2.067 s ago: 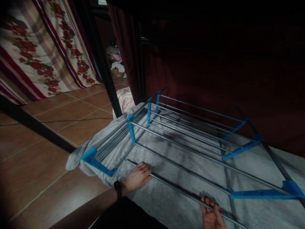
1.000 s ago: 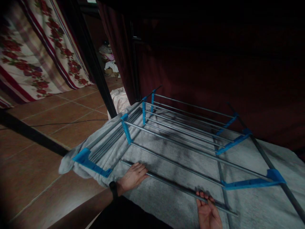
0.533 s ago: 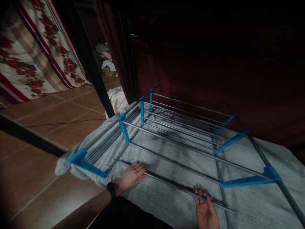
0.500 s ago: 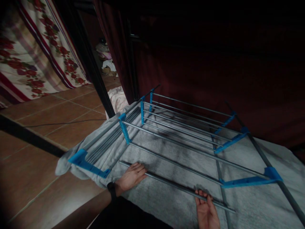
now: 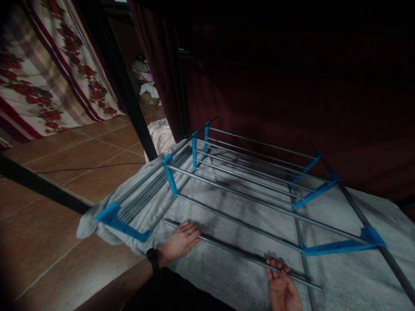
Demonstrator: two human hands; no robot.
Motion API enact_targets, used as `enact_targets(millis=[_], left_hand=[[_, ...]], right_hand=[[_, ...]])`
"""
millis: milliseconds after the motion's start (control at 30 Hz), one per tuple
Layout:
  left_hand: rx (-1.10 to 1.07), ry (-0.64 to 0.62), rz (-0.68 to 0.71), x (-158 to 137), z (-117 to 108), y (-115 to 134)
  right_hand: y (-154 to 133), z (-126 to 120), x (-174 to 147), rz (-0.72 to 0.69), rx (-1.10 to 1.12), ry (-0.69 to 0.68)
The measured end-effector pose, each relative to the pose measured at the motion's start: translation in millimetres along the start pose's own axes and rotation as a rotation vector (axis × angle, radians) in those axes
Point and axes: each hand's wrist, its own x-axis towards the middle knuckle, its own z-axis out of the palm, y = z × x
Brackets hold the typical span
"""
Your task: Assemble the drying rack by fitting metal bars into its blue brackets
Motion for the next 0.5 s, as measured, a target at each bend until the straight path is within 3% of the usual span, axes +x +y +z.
enact_targets(millis=[500], left_hand=[[-0.049, -0.02, -0.035, 2.2, 0.8, -0.6]], right_hand=[[-0.6, 2.6, -1.2, 0.0, -0.021, 0.016]])
